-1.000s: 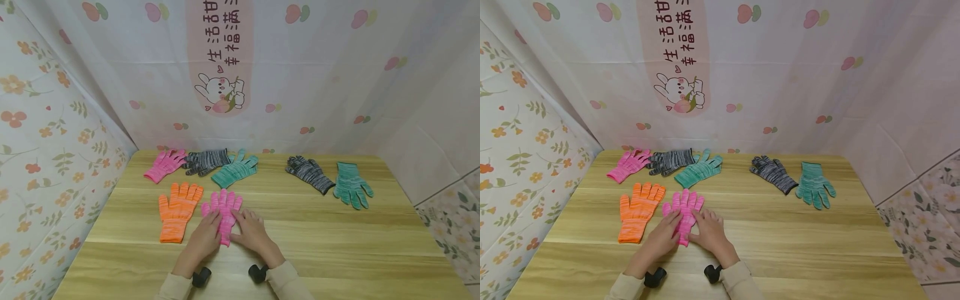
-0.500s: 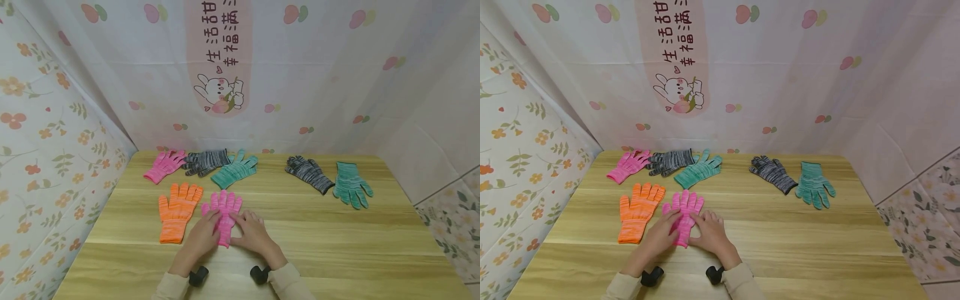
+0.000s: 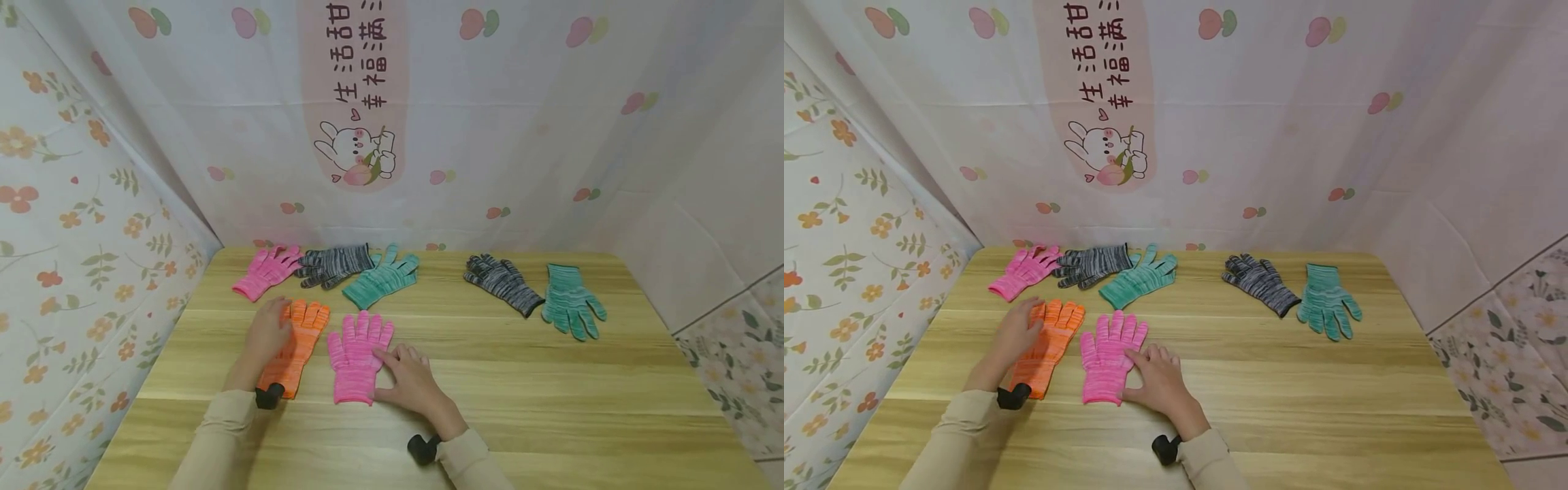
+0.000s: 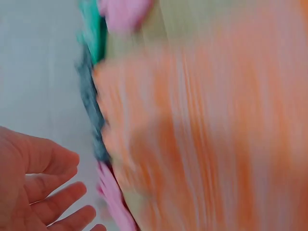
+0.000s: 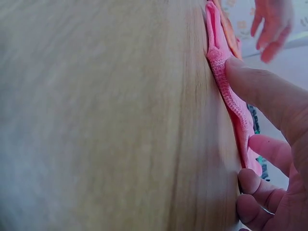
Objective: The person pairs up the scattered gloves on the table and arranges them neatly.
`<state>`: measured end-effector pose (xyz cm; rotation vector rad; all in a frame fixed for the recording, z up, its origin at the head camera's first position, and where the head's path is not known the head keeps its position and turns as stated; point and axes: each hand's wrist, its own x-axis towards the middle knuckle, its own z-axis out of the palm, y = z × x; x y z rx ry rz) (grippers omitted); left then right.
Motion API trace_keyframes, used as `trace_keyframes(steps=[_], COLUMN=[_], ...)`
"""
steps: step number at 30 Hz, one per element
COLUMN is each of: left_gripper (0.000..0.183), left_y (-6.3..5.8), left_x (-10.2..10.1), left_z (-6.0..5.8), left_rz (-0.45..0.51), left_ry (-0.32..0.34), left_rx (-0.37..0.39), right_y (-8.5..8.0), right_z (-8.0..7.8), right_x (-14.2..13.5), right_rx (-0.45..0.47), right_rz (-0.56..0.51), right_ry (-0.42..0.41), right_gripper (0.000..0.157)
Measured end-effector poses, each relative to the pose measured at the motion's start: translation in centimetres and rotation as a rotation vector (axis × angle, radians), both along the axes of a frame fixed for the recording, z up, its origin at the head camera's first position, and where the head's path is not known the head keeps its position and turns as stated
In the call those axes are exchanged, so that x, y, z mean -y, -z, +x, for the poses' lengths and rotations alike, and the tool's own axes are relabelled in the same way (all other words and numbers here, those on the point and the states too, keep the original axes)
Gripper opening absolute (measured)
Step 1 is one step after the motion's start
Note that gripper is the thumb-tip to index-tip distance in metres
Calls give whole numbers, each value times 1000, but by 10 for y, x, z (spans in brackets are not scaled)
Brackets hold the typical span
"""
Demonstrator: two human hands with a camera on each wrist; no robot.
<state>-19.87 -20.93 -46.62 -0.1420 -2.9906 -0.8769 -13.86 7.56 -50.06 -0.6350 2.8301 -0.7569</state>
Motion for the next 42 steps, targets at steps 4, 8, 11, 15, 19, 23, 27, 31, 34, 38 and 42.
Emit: trace_keyframes(steps=[4, 8, 11, 15, 19, 23, 27, 31, 34, 38, 42], left_gripper=[43, 50, 54, 56, 52, 47, 43, 45, 55, 67, 61], left_y=[6, 13, 20, 26, 25, 22, 19, 15, 14, 15, 14], left_x=[37, 65, 77, 84, 86, 81, 75, 67, 63, 62, 65], left_z=[-13, -16, -17, -18, -22, -28, -34, -37, -40, -44, -45], left_rz=[-32, -44, -57, -93, -152, -181, -240, -329, -360, -362, -351], left_ry=[-48, -83, -92, -103, -116, -115, -70, 0, 40, 70, 93], left_rx=[0, 72, 117, 133, 108, 97, 106, 158, 213, 245, 230], right_y=[0, 1, 2, 2, 1, 1, 2, 3, 4, 3, 3], right_z=[0, 0, 0, 1, 1, 2, 2, 2, 2, 2, 2], right_x=[-1, -1, 0, 1, 1, 0, 0, 1, 1, 1, 0], right_rx=[-7, -11, -16, -20, -21, -23, -24, -24, -28, -32, -36], right_rz=[1, 2, 3, 13, 12, 7, 12, 13, 14, 12, 13], right_ry=[3, -1, -2, -2, 0, 2, 1, -1, 0, 3, 8], right_gripper=[74, 74, 74, 75, 75, 75, 75, 75, 75, 74, 74])
